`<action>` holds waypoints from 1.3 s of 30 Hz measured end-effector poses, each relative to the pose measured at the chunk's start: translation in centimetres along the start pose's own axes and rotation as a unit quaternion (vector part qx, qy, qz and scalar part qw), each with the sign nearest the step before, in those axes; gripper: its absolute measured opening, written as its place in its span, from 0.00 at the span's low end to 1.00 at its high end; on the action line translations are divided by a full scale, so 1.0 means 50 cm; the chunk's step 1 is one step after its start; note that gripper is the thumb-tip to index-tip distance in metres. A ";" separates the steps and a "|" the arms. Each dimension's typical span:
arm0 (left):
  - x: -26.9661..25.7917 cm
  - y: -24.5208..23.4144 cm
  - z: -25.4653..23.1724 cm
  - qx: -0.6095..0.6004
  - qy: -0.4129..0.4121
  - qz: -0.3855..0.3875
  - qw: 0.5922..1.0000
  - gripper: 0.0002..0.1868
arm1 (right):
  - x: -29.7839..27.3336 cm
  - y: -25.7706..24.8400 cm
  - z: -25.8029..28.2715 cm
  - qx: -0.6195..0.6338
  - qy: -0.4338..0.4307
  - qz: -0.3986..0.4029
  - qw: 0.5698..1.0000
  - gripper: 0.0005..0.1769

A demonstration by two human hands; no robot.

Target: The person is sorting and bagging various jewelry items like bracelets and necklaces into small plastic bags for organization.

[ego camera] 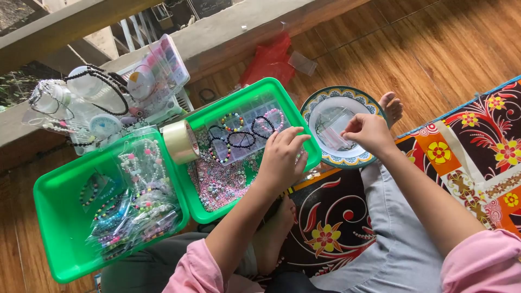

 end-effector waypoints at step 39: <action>-0.245 -0.181 0.111 -0.362 -0.242 -0.170 0.884 0.14 | -0.145 0.163 0.511 0.240 -0.135 0.221 0.935 0.04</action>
Point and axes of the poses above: each hand's wrist, its own x-axis towards the middle knuckle, its own y-axis out of the palm, z = x × y, the point moved 2 cm from there along x, towards the middle knuckle, and after that the axes turned 6 degrees about -y, right-handed, at the moved point
